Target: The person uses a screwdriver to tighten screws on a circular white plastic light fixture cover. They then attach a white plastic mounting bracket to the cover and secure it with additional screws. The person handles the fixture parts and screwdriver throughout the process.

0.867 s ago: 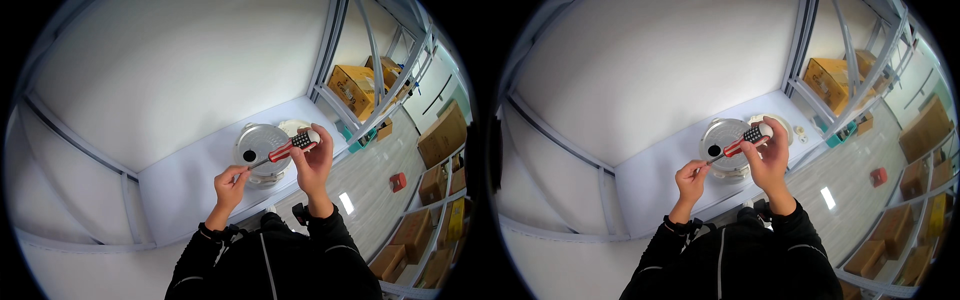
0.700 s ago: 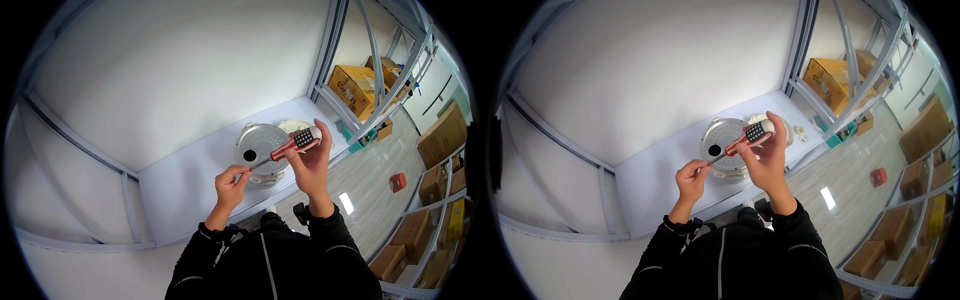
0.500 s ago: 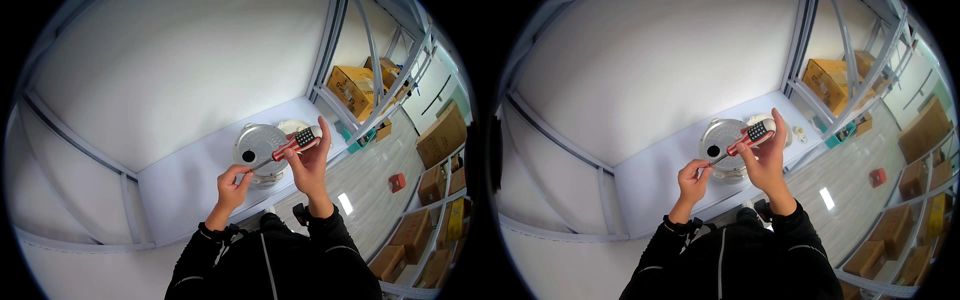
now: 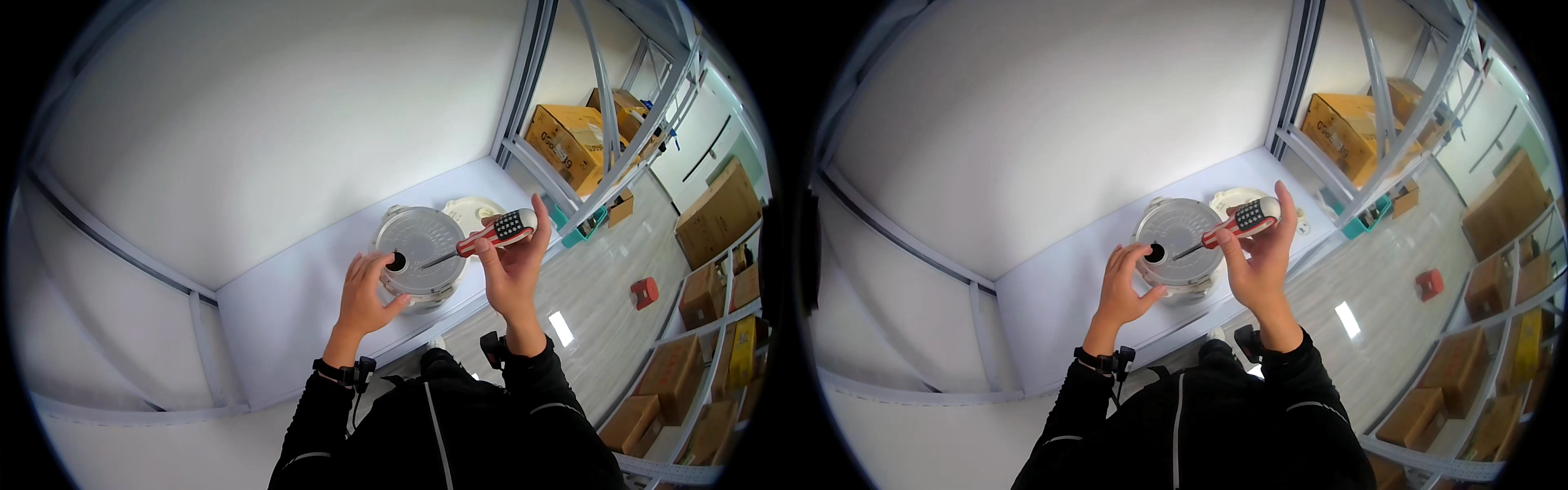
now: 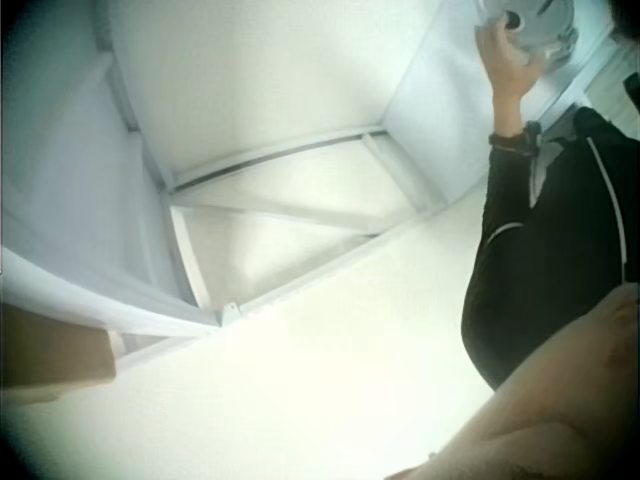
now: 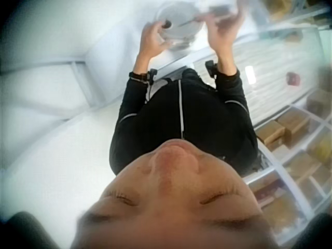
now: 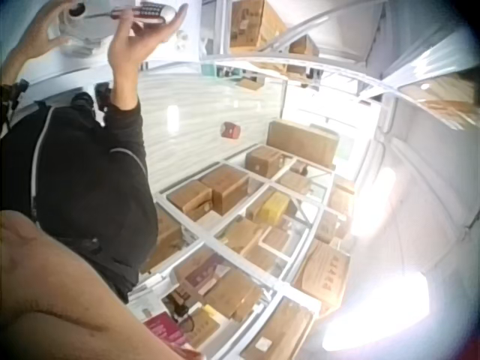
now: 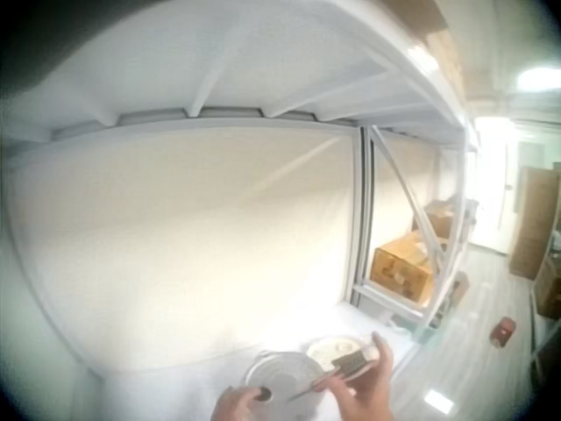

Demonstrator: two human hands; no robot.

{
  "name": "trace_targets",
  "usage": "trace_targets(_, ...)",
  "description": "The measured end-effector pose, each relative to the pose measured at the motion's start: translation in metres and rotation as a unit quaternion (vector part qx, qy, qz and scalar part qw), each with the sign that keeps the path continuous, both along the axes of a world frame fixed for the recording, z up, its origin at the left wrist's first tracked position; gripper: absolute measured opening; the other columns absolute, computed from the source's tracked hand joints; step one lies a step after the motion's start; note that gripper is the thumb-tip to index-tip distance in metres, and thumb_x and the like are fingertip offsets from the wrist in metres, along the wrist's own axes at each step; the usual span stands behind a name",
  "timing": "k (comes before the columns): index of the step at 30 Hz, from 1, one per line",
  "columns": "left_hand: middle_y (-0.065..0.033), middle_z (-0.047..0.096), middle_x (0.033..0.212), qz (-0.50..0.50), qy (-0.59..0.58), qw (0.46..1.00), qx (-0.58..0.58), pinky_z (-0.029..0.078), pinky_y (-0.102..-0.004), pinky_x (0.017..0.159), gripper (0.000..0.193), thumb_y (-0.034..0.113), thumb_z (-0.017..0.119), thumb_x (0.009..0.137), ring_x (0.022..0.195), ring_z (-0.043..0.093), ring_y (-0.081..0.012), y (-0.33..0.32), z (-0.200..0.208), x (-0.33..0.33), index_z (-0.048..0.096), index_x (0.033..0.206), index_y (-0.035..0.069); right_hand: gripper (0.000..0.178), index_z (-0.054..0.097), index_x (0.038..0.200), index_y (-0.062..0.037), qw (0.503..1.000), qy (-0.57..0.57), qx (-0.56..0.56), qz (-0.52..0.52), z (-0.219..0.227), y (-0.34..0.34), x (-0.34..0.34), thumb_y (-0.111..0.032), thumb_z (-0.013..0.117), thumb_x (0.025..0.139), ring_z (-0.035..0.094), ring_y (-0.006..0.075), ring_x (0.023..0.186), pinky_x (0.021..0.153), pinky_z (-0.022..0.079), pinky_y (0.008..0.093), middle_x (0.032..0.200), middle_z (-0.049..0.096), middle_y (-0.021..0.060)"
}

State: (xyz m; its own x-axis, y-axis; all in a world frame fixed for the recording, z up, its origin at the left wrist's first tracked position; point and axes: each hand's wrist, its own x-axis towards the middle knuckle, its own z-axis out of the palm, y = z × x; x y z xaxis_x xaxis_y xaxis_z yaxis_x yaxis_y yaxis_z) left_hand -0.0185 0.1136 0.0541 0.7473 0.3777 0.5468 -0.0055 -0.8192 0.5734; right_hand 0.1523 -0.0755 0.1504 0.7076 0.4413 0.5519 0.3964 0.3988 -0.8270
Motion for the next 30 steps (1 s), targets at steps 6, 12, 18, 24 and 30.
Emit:
trace_targets(6, -0.0063, 0.071, 0.116, 0.012, 0.007, 0.999, 0.031, 0.036, -0.0564, 0.122, 0.041, 0.025, 0.096, 0.069, 0.132, 0.061, -0.0337, 0.008, -0.017, 0.004, 0.072, 0.101, 0.013, 0.096, 0.012, 0.168, -0.0088, 1.0, 0.02, 0.001, 0.001, 0.001, 0.004, 0.006, -0.002, 0.076, 0.098, 0.065, 0.025, 0.122, 0.095, 0.064, 0.0425, 0.129, 0.06, 0.0146)
trace_targets(12, -0.0001, 0.068, 0.104, 0.033, -0.007, 0.998, 0.047, 0.039, -0.0521, 0.116, 0.041, 0.03, 0.099, 0.064, 0.12, 0.059, -0.0288, -0.003, -0.018, 0.011, 0.07, 0.089, 0.015, 0.094, 0.012, 0.167, -0.0091, 1.0, 0.005, 0.003, 0.015, -0.001, 0.011, 0.01, -0.003, 0.076, 0.098, 0.066, 0.0248, 0.12, 0.094, 0.063, 0.0421, 0.129, 0.061, 0.0149)
trace_targets(18, 0.003, 0.066, 0.097, 0.096, -0.057, 0.993, 0.048, 0.036, -0.0442, 0.1, 0.045, 0.037, 0.101, 0.061, 0.112, 0.053, -0.0263, -0.027, -0.028, 0.021, 0.069, 0.085, 0.017, 0.094, 0.013, 0.167, -0.0085, 1.0, 0.007, 0.005, 0.029, -0.005, 0.015, 0.012, -0.001, 0.075, 0.098, 0.067, 0.0248, 0.118, 0.094, 0.063, 0.0417, 0.129, 0.06, 0.0159)
trace_targets(24, 0.0033, 0.066, 0.097, 0.169, -0.058, 0.983, 0.041, 0.032, -0.0407, 0.095, 0.045, 0.039, 0.1, 0.06, 0.109, 0.054, -0.0234, -0.056, -0.035, 0.041, 0.071, 0.084, 0.016, 0.096, 0.015, 0.168, -0.0058, 0.998, -0.026, -0.03, 0.041, -0.009, 0.008, 0.014, 0.002, 0.076, 0.095, 0.069, 0.0246, 0.115, 0.091, 0.064, 0.0409, 0.128, 0.062, 0.0173)
trace_targets(30, 0.007, 0.064, 0.1, 0.215, -0.087, 0.972, 0.034, 0.03, -0.0423, 0.091, 0.041, 0.045, 0.098, 0.064, 0.108, 0.053, -0.021, -0.068, -0.045, 0.06, 0.07, 0.079, 0.019, 0.088, 0.03, 0.164, 0.001, 0.983, -0.167, -0.036, 0.066, -0.026, 0.007, 0.009, 0.004, 0.079, 0.091, 0.075, 0.0254, 0.098, 0.086, 0.061, 0.0368, 0.12, 0.069, 0.0205)
